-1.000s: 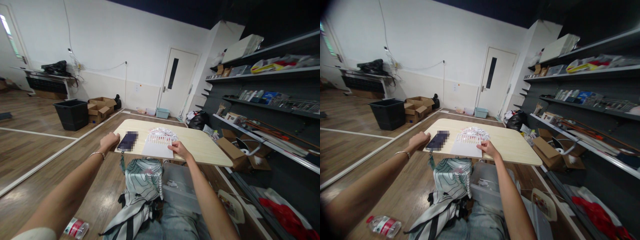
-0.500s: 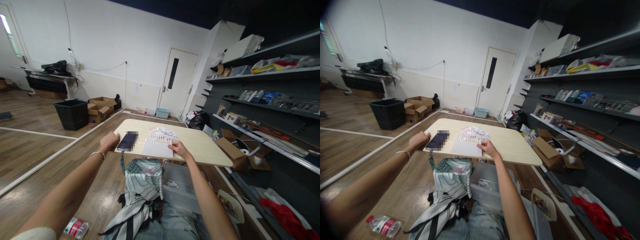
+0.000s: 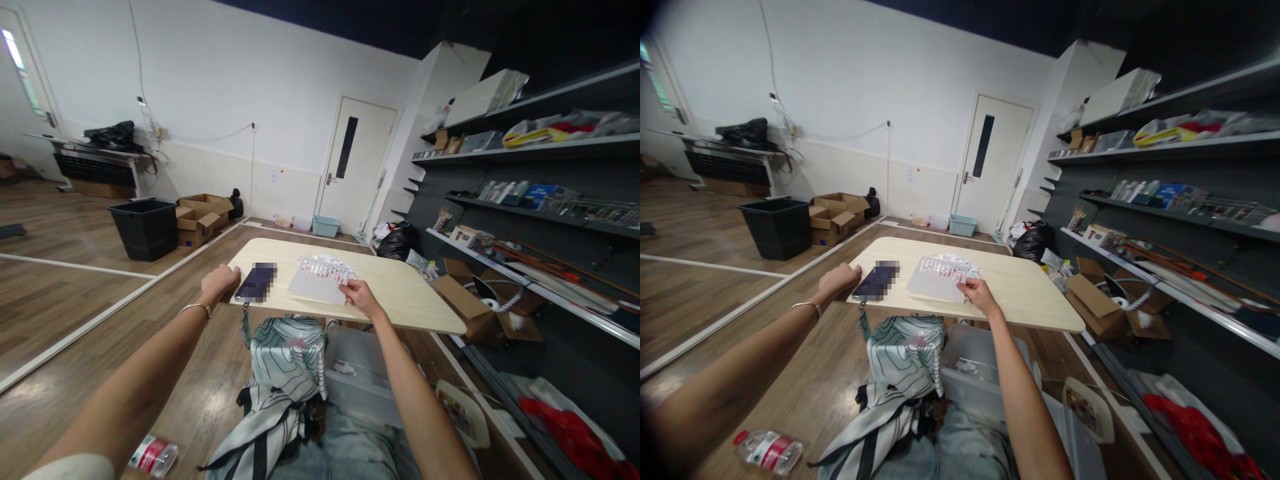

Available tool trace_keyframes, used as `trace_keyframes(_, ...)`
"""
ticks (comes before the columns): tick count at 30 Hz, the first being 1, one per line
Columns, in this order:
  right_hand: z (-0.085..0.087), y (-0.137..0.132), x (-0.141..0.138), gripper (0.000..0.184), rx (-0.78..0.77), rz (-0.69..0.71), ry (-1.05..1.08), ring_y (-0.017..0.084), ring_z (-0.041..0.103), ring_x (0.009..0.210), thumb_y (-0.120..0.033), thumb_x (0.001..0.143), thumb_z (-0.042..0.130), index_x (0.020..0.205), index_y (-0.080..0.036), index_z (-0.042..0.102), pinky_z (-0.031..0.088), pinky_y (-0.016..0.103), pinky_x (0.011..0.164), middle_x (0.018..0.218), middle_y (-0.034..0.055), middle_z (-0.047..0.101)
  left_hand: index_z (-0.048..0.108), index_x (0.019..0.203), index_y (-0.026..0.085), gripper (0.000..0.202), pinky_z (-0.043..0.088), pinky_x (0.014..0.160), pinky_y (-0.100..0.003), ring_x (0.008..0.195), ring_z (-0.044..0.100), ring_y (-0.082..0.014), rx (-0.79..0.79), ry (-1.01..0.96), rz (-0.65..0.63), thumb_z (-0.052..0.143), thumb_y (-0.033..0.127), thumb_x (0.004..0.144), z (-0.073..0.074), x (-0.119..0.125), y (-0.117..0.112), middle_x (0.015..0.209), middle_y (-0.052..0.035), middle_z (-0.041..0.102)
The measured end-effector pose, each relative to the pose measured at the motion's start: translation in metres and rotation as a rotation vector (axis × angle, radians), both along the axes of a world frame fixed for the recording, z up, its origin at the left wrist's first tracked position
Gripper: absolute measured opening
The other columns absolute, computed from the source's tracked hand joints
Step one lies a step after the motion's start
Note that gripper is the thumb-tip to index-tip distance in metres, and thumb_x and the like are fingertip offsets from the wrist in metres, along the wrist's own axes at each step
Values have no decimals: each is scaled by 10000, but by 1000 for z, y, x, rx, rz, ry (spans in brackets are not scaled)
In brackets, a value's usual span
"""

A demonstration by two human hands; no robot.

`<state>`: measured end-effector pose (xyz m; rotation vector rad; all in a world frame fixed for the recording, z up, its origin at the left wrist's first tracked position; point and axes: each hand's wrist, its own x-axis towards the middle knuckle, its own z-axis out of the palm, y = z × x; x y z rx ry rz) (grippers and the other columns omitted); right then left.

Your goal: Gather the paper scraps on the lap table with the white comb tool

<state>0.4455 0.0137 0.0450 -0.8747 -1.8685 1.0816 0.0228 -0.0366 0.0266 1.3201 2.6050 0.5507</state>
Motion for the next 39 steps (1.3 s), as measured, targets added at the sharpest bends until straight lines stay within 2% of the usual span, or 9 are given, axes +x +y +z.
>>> trace_keyframes(3,1,-2,1,579,37,-19,-19,95,355,468,-733,713,762,599,-208,545,270,242,452,475,-62,409,684,1273,10,702,527,894,-482,1130,696,-432,4,2,0,310,508,948,-1,-1,1,1218,-306,716)
trace_keyframes(8,0,-2,4,605,20,-46,32,92,340,397,-792,707,733,639,-210,583,262,245,419,428,-59,448,686,1274,18,699,531,892,-484,1128,698,-430,2,17,-6,306,508,951,-4,-4,3,1229,-306,712)
trace_keyframes(12,1,-1,4,609,10,-43,55,107,413,403,-796,684,753,654,-201,623,309,249,430,452,-25,538,686,1281,30,691,535,882,-468,1124,703,-424,10,15,3,334,521,946,-6,-5,4,1217,-301,719)
trace_keyframes(19,1,-2,3,597,-22,-6,13,121,510,446,-761,676,794,601,-189,637,413,253,488,485,11,602,684,1275,23,691,535,876,-457,1116,706,-417,12,6,4,335,518,942,-5,-4,4,1211,-302,721)
trace_keyframes(24,0,1,5,586,-61,-40,115,124,520,442,-749,656,819,665,-183,667,422,252,470,500,6,615,685,1268,20,686,535,874,-471,1114,704,-425,21,11,6,335,508,937,-5,-2,3,1199,-305,722)
trace_keyframes(33,-3,3,2,584,-100,-30,91,125,553,423,-736,638,840,656,-182,655,449,239,466,492,14,636,687,1277,21,692,534,882,-485,1121,700,-436,14,14,5,326,506,942,-4,-3,3,1216,-307,716)
trace_keyframes(39,-1,2,5,582,-111,-138,264,135,586,444,-730,634,844,756,-184,685,433,232,458,521,5,653,703,1259,30,670,538,873,-478,1116,704,-434,22,26,-5,345,493,934,-5,-3,4,1190,-308,724)
